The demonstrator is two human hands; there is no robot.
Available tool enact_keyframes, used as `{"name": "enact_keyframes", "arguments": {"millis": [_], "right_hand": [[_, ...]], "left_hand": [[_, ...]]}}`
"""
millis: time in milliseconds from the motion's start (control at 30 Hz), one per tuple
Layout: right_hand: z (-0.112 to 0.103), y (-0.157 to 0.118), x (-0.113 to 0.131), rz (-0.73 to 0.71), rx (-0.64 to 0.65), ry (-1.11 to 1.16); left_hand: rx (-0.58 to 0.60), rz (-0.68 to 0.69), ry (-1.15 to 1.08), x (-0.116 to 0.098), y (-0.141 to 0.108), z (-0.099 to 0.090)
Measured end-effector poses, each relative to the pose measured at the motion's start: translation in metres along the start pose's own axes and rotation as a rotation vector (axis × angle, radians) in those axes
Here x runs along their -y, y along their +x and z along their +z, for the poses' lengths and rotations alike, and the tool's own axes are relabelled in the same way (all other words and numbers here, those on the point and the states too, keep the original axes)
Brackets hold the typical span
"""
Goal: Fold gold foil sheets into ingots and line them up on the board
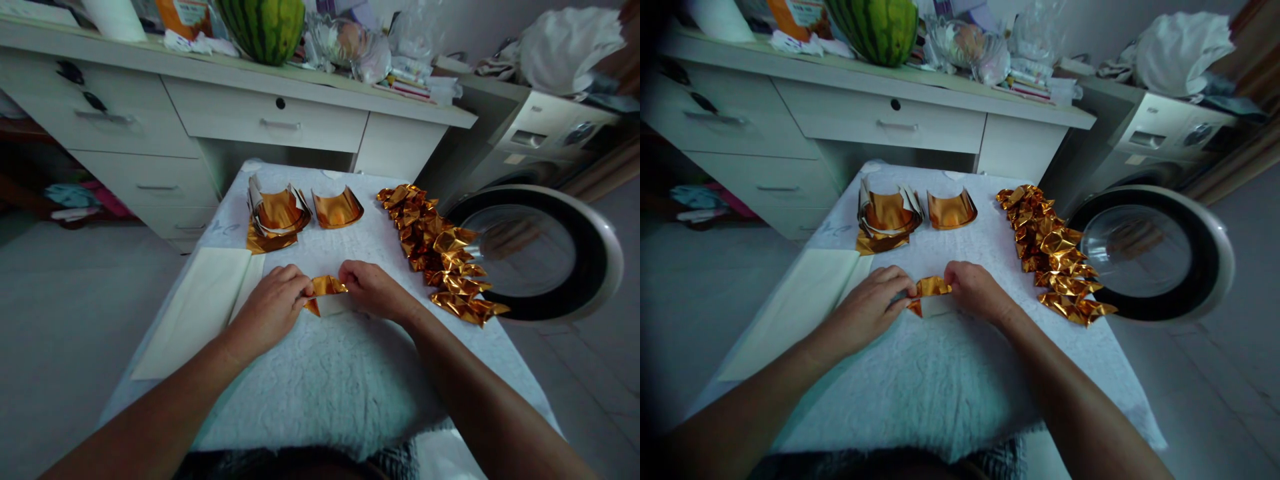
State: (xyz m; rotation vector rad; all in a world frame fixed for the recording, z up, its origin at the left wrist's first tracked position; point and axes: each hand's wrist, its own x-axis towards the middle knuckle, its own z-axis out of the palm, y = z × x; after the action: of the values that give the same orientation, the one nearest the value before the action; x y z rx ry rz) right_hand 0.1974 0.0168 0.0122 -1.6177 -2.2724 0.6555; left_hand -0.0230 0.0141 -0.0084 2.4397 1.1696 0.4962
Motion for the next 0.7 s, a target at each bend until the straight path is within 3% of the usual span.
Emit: {"name": "enact_keyframes", "arguments": {"millis": [167, 433, 700], "right_hand": [[-0.001, -0.010, -0.002, -0.087, 0.066, 0.036], [0.014, -0.022, -0.006, -0.114, -0.036, -0.081], [0.017, -0.026, -0.005, -0.134, -0.034, -0.136]], "left_hand": [[0.019, 0.030, 0.131, 0.002, 0.003, 0.002], [0.030, 0.067, 0.307, -0.008, 0.000, 0.008], [0.017, 0.141, 0.251, -0.011, -0.006, 0.016]]}}
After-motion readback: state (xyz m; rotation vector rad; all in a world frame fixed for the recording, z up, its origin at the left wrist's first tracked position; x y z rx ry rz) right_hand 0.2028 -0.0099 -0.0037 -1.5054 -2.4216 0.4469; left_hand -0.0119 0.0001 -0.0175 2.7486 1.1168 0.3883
